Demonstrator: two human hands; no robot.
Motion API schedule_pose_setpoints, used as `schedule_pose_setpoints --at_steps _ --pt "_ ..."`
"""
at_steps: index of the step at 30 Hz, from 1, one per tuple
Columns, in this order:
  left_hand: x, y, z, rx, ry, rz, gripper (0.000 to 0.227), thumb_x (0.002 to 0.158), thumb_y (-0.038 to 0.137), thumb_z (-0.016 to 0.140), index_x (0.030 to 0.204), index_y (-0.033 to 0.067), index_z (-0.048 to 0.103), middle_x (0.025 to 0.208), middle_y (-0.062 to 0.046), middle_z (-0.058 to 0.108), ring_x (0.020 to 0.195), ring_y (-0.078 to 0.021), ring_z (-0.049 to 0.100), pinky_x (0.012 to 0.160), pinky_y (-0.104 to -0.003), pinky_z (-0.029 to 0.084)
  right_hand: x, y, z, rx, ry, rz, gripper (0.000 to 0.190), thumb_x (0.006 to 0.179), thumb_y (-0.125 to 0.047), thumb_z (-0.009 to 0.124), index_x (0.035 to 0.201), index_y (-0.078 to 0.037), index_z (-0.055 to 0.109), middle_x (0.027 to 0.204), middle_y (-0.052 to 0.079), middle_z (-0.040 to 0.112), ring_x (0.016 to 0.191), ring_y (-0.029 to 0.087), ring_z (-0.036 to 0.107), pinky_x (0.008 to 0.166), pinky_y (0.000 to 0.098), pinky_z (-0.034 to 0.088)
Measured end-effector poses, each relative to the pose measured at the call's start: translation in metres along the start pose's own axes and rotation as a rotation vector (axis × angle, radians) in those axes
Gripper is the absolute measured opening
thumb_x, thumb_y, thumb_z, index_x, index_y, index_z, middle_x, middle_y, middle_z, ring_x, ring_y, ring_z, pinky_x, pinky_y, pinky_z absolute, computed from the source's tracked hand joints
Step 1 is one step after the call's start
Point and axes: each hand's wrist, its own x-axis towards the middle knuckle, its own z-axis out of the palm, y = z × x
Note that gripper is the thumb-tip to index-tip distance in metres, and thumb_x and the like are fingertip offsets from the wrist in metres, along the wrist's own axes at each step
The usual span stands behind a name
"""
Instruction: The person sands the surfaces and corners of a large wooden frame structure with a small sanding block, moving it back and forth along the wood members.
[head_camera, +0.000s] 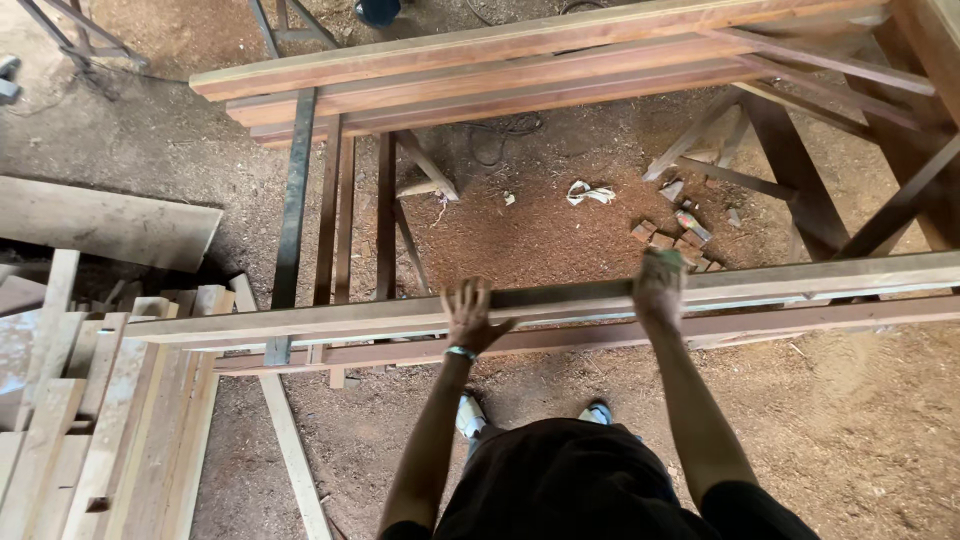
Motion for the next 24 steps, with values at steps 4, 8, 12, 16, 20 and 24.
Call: schedule_pose_setpoints --at_steps 4,8,12,16,20,24 --pt "0.027 0.071 0.009 -0.040 -0.014 -0.007 0.107 0.073 0.085 0.062 0.152 0.0184 0.035 0.160 -0.015 0.030 0.149 -0.0361 0.023 0.118 -0.070 0.002 -0.003 -0.017 0.051 0.106 -0.120 -0.388 0.027 0.109 -0.017 0.045 0.090 -0.009 0.062 0.110 0.014 0.069 0.119 0.023 0.062 0.110 0.0391 0.055" --pt "0.033 0.097 0.022 -0.028 0.026 -0.053 0.091 0.079 0.084 0.060 0.143 0.0194 0.049 0.146 -0.011 0.049 0.142 -0.0315 0.040 0.123 -0.068 0.012 -0.062 0.002 0.026 -0.037 0.061 -0.750 0.038 0.110 -0.016 0.041 0.140 -0.002 0.058 0.143 0.018 0.059 0.139 0.030 0.053 0.123 0.0493 0.037" --pt "0.036 0.093 0.032 -0.033 0.144 -0.057 0.085 0.077 0.081 0.064 0.135 0.0186 0.056 0.137 -0.011 0.057 0.133 -0.0305 0.046 0.118 -0.066 0.017 -0.047 0.042 -0.015 -0.193 0.086 -0.770 0.041 0.110 -0.015 0.040 0.147 -0.001 0.050 0.153 0.019 0.053 0.146 0.031 0.048 0.126 0.0493 0.032" --pt "0.040 0.097 0.035 -0.031 0.149 -0.083 0.085 0.076 0.081 0.064 0.134 0.0190 0.056 0.136 -0.009 0.058 0.134 -0.0295 0.047 0.121 -0.063 0.018 -0.010 0.047 0.013 -0.202 -0.144 -0.476 0.044 0.109 -0.014 0.040 0.149 0.002 0.047 0.149 0.020 0.050 0.143 0.031 0.044 0.123 0.0508 0.028" --pt "0.032 0.100 0.039 -0.037 0.104 -0.105 0.085 0.076 0.082 0.061 0.133 0.0193 0.057 0.136 -0.008 0.059 0.135 -0.0282 0.048 0.124 -0.061 0.017 -0.011 0.027 0.044 -0.176 -0.257 -0.484 0.042 0.112 -0.013 0.039 0.151 -0.003 0.048 0.143 0.014 0.056 0.146 0.026 0.046 0.135 0.0468 0.028" --pt "0.036 0.099 0.035 -0.027 0.081 -0.104 0.092 0.078 0.087 0.057 0.136 0.0151 0.055 0.138 -0.011 0.056 0.136 -0.0307 0.046 0.122 -0.063 0.014 -0.050 0.036 0.022 -0.006 -0.028 -0.776 0.042 0.112 -0.011 0.039 0.152 0.000 0.046 0.156 0.021 0.047 0.151 0.033 0.039 0.128 0.0520 0.030"
